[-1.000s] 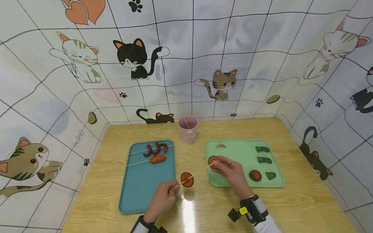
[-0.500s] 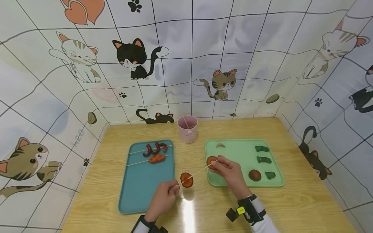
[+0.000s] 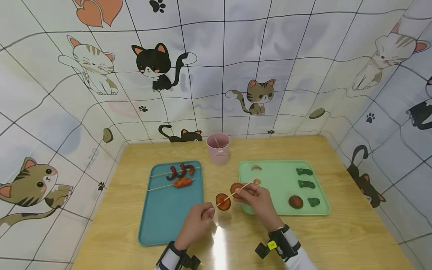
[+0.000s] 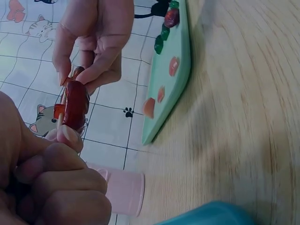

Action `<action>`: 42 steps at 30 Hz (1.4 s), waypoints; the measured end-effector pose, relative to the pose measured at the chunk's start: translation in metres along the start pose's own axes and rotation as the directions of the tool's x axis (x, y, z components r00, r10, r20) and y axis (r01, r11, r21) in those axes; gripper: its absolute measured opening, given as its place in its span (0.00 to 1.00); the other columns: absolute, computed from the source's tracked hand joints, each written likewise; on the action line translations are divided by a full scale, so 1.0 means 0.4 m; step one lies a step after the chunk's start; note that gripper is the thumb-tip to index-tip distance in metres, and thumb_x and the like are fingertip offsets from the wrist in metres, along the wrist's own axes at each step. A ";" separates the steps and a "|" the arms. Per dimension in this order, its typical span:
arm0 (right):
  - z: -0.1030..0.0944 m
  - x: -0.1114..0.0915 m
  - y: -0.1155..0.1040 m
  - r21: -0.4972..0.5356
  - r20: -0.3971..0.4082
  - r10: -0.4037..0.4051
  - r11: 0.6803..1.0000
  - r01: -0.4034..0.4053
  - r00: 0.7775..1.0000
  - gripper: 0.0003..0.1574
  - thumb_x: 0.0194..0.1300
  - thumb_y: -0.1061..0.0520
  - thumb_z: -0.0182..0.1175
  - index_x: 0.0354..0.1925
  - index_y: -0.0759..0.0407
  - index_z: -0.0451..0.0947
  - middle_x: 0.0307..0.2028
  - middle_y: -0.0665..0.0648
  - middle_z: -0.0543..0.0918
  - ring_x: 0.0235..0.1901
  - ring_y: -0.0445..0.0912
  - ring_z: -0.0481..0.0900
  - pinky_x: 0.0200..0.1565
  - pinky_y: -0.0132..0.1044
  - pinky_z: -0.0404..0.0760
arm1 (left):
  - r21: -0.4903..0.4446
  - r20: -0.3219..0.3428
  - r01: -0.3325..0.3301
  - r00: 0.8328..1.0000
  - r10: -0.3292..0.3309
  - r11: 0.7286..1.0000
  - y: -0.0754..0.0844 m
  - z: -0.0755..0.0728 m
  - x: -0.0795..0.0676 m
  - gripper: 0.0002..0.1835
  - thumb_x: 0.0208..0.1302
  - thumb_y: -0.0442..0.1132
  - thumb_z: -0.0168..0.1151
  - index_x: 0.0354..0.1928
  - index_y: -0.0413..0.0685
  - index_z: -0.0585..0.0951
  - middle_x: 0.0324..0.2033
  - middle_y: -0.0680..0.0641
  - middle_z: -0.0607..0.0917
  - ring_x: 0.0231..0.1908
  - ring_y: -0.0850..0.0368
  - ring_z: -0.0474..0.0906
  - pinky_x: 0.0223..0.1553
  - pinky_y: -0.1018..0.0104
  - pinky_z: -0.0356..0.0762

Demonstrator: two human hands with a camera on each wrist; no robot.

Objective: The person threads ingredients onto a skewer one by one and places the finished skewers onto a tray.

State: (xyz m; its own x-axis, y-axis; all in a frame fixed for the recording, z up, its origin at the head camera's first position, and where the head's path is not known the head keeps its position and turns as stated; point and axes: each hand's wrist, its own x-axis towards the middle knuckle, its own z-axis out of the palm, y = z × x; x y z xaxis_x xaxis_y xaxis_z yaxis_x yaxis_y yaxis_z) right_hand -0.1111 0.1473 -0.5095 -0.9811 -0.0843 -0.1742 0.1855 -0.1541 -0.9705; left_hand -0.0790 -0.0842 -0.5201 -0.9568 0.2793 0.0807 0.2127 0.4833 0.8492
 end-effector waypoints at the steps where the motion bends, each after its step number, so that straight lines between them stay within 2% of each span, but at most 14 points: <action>1: 0.000 0.001 -0.001 0.000 -0.001 0.012 1.000 -0.012 1.000 0.23 0.67 0.56 0.69 0.52 0.72 0.80 0.44 0.61 0.89 0.43 0.53 0.91 0.49 0.43 0.87 | 0.015 -0.007 -0.010 1.000 0.010 1.000 0.000 -0.002 0.002 0.19 0.70 0.24 0.53 0.20 0.47 0.71 0.17 0.58 0.62 0.19 0.69 0.57 0.27 0.74 0.57; 5: -0.002 0.001 -0.002 0.010 0.004 0.055 0.998 -0.055 0.998 0.24 0.68 0.58 0.69 0.55 0.72 0.78 0.47 0.64 0.89 0.44 0.50 0.91 0.50 0.42 0.87 | 0.058 -0.001 -0.036 0.999 0.036 0.998 -0.002 -0.009 0.004 0.19 0.70 0.24 0.54 0.20 0.47 0.72 0.16 0.59 0.63 0.18 0.70 0.56 0.26 0.74 0.57; 10: -0.013 0.003 -0.003 -0.023 0.059 0.028 0.999 -0.026 0.998 0.28 0.69 0.56 0.68 0.60 0.70 0.76 0.53 0.67 0.86 0.46 0.48 0.90 0.52 0.43 0.86 | 0.061 0.009 -0.046 0.999 0.046 0.997 -0.006 -0.018 0.009 0.19 0.71 0.25 0.54 0.21 0.50 0.71 0.17 0.58 0.63 0.18 0.70 0.55 0.27 0.74 0.57; 13: -0.024 0.006 -0.008 -0.101 0.117 -0.008 0.995 0.020 0.993 0.29 0.70 0.53 0.67 0.62 0.68 0.76 0.57 0.68 0.83 0.49 0.48 0.89 0.52 0.44 0.86 | 0.058 0.004 -0.044 0.999 0.044 0.997 -0.009 -0.023 0.010 0.20 0.72 0.26 0.54 0.21 0.50 0.70 0.17 0.59 0.63 0.18 0.70 0.53 0.27 0.74 0.56; 16: -0.038 0.009 -0.017 -0.227 0.155 -0.044 0.971 0.079 0.987 0.29 0.71 0.49 0.66 0.64 0.62 0.77 0.60 0.64 0.82 0.54 0.47 0.87 0.53 0.41 0.86 | 0.060 -0.007 -0.044 0.999 0.045 0.997 -0.013 -0.028 0.012 0.20 0.73 0.26 0.53 0.21 0.50 0.71 0.18 0.59 0.64 0.18 0.70 0.53 0.27 0.74 0.56; 21: -0.073 0.009 -0.036 -0.435 0.138 -0.079 0.891 0.132 0.987 0.30 0.69 0.43 0.67 0.65 0.48 0.77 0.63 0.57 0.81 0.61 0.51 0.82 0.55 0.36 0.82 | 0.047 -0.039 -0.027 0.999 0.029 0.999 -0.018 -0.040 0.010 0.21 0.72 0.25 0.53 0.20 0.50 0.70 0.17 0.59 0.64 0.19 0.70 0.55 0.27 0.74 0.57; 28: -0.164 0.001 -0.059 -0.590 0.057 -0.093 0.800 0.109 0.994 0.43 0.67 0.36 0.67 0.73 0.47 0.68 0.69 0.60 0.75 0.66 0.59 0.76 0.61 0.49 0.80 | 0.045 -0.058 0.014 0.998 -0.012 0.999 -0.033 -0.059 0.008 0.21 0.73 0.26 0.53 0.19 0.51 0.71 0.17 0.59 0.65 0.18 0.70 0.56 0.26 0.74 0.57; 32: -0.223 -0.009 -0.066 -0.689 0.020 -0.116 0.718 0.097 0.993 0.48 0.66 0.31 0.65 0.75 0.49 0.65 0.72 0.59 0.71 0.68 0.61 0.74 0.63 0.56 0.77 | 0.042 -0.054 0.036 0.998 -0.034 0.998 -0.042 -0.067 0.008 0.21 0.74 0.27 0.51 0.20 0.48 0.72 0.16 0.58 0.64 0.18 0.69 0.56 0.25 0.73 0.55; 35: -0.260 -0.018 -0.078 -0.755 0.012 -0.122 0.649 0.089 0.992 0.52 0.67 0.30 0.63 0.77 0.52 0.62 0.73 0.64 0.69 0.67 0.66 0.73 0.62 0.61 0.75 | 0.040 -0.058 0.044 0.997 -0.042 0.998 -0.046 -0.073 0.006 0.21 0.74 0.26 0.51 0.19 0.48 0.70 0.16 0.57 0.61 0.18 0.68 0.54 0.25 0.73 0.54; 40: -0.309 -0.035 -0.088 -0.852 0.018 -0.126 0.518 0.081 0.992 0.54 0.68 0.32 0.64 0.76 0.63 0.61 0.71 0.74 0.68 0.63 0.74 0.74 0.55 0.64 0.79 | 0.035 -0.065 0.057 0.996 -0.055 0.998 -0.052 -0.081 0.000 0.21 0.74 0.27 0.52 0.19 0.47 0.70 0.16 0.57 0.61 0.17 0.68 0.53 0.25 0.73 0.55; 42: -0.326 -0.041 -0.083 -0.878 0.018 -0.128 0.472 0.076 0.992 0.53 0.67 0.35 0.66 0.75 0.66 0.62 0.70 0.75 0.68 0.61 0.73 0.76 0.54 0.63 0.80 | 0.033 -0.066 0.062 0.996 -0.060 0.998 -0.056 -0.083 -0.002 0.21 0.75 0.27 0.53 0.20 0.47 0.71 0.16 0.57 0.61 0.17 0.69 0.53 0.25 0.73 0.55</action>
State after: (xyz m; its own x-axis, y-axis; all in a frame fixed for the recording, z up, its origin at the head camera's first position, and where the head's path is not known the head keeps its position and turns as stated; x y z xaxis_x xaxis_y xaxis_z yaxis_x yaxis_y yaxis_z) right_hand -0.1084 0.2822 -0.4964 -0.9956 -0.0812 -0.0457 -0.0357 0.7855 -0.6179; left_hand -0.0895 -0.1227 -0.5221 -0.9788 0.1943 0.0641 0.1593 0.5267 0.8350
